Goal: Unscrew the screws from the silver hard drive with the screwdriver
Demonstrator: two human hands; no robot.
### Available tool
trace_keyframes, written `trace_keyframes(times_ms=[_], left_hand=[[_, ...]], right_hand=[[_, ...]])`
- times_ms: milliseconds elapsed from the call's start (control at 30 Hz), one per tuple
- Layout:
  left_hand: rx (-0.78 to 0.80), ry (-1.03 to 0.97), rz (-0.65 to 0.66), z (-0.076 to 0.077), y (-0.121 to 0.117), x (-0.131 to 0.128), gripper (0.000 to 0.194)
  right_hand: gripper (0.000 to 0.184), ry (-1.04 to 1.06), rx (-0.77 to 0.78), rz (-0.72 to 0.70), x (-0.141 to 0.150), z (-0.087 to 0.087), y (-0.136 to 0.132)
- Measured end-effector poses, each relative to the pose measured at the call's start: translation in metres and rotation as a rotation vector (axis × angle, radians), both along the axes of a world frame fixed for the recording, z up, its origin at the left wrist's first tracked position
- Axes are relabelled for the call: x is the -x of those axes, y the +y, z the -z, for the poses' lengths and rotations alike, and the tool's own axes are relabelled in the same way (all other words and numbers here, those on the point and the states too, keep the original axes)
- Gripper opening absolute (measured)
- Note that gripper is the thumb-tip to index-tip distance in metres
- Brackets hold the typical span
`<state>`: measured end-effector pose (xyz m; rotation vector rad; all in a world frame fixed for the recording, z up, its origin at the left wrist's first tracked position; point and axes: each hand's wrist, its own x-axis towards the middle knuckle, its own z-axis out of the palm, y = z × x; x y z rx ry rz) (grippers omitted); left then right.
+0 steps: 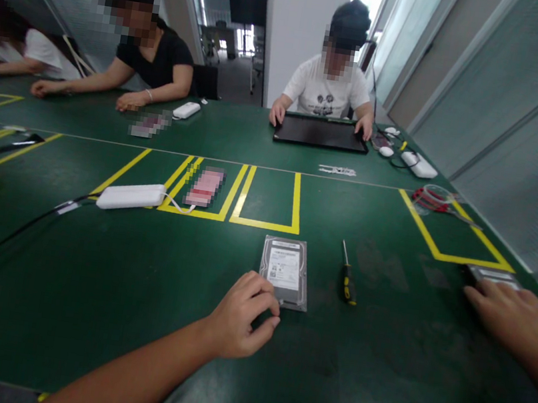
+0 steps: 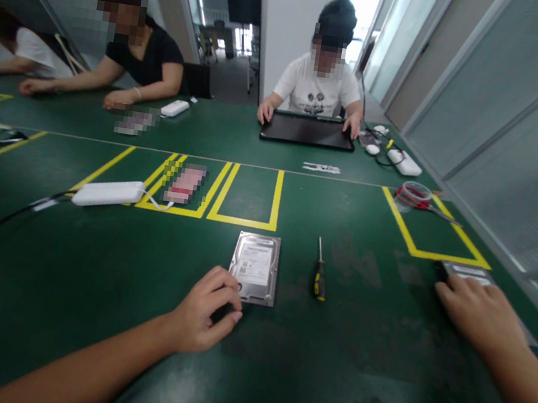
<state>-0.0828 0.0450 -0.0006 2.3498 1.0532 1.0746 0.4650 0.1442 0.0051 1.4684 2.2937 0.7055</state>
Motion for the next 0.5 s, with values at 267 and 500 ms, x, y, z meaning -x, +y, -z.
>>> trace_keyframes(times_ms=[267,500], left_hand=[[0.012,-0.012,0.005,0.0014,0.0007,-0.0002,0.008],[0.012,-0.013,0.002,0.0015,0.0013,-0.0008,0.008]], right_hand=[[0.033,0.018,0.042,0.042,-0.0009,0.0002,0.0020],[0.026,0.095,0.087,0.125,0.0008,-0.0029,0.0059]])
